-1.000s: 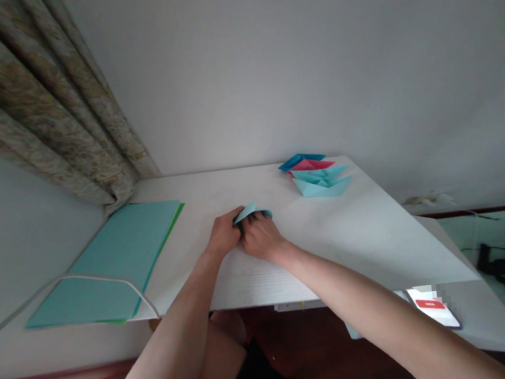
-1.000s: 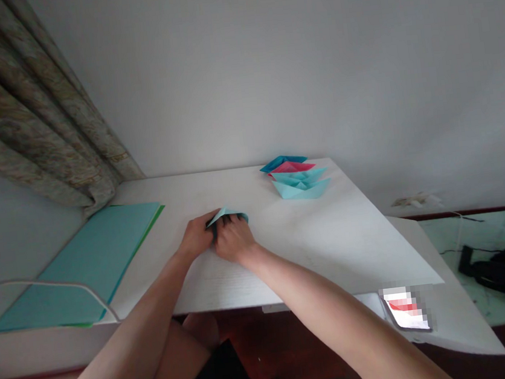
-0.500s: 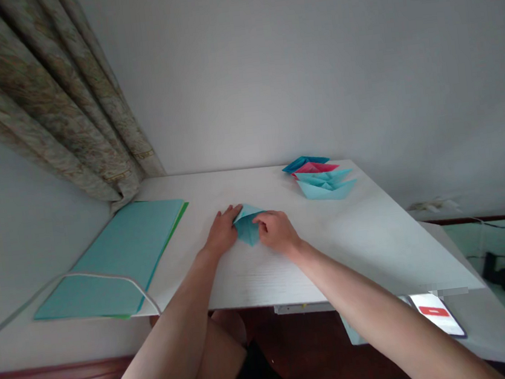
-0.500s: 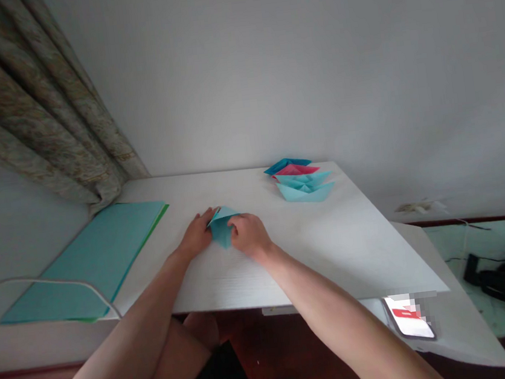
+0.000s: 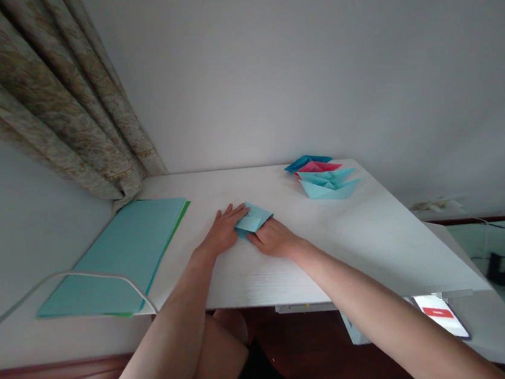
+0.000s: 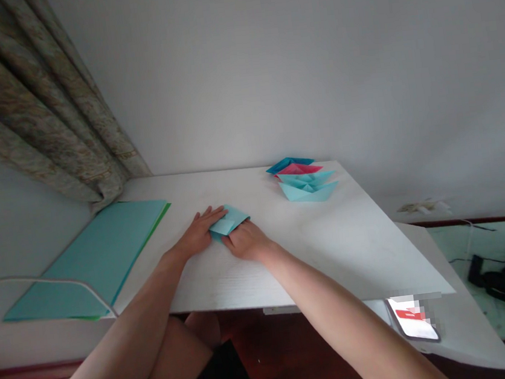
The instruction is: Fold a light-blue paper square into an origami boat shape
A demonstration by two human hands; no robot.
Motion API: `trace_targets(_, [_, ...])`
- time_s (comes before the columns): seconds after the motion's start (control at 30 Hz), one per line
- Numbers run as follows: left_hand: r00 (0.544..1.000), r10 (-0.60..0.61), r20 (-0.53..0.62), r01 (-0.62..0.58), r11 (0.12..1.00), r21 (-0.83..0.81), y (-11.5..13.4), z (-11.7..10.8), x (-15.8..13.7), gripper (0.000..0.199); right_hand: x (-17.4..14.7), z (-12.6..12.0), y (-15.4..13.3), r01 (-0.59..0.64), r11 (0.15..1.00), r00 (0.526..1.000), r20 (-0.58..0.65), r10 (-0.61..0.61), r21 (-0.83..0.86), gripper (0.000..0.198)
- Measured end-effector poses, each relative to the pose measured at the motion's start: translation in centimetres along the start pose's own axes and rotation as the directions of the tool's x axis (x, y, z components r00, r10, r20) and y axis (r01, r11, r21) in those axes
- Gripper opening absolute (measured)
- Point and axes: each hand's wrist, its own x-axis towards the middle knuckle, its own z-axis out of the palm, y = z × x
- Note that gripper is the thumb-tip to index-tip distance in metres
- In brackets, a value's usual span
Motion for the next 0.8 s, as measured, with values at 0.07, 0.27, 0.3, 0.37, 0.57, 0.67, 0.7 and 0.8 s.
trace_targets(0.07, [1.0, -0.009, -0.009, 0.009, 1.0, -0.011, 0.0, 0.0, 0.1, 0.075, -0.1, -0.1, -0.1, 0.002, 1.0, 1.0, 0.019, -0.002, -0.023, 0.039])
trace_targets(0.27, [1.0, 0.008, -0.01, -0.007, 1.0, 0.03, -0.1, -0.1, 0.1, 0.074, -0.4, -0.8, 0.5, 0.055, 0.988, 0.997, 0.041, -0.061, 0.142, 0.034])
trace_targets(0.3, [1.0, 0.005, -0.007, -0.005, 0.999, 0.039, -0.1, -0.2, 0.1, 0.075, -0.5, -0.9, 0.9, 0.047, 0.977, 0.998, 0.037, -0.056, 0.21, 0.033])
trace_targets(0.37, [1.0, -0.005, -0.003, 0.005, 0.998, 0.056, -0.1, -0.4, 0.0, 0.077, -0.6, -1.0, 2.0, -0.041, 0.933, 0.999, -0.009, 0.048, 0.356, 0.033])
trace_targets(0.57, [0.999, -0.044, 0.016, 0.041, 0.99, 0.135, 0.4, -0.4, -0.1, 0.081, -0.5, -0.7, 3.8, -0.356, 0.782, 0.78, -0.298, 0.551, 0.512, 0.027])
trace_targets(0.67, [0.999, -0.042, 0.027, 0.037, 0.987, 0.157, 0.5, -0.1, -0.1, 0.081, -0.1, -0.6, 3.2, -0.352, 0.856, 0.813, -0.328, 0.48, 0.379, 0.035])
trace_targets(0.7, [0.999, -0.038, 0.033, 0.033, 0.986, 0.161, 0.4, 0.0, -0.1, 0.081, 0.0, -0.5, 2.9, -0.356, 0.876, 0.84, -0.299, 0.453, 0.326, 0.042])
trace_targets(0.8, [0.999, -0.032, 0.04, 0.025, 0.987, 0.16, 0.1, 0.2, -0.2, 0.081, 0.2, -0.3, 2.1, -0.369, 0.91, 0.908, -0.138, 0.396, 0.187, 0.052])
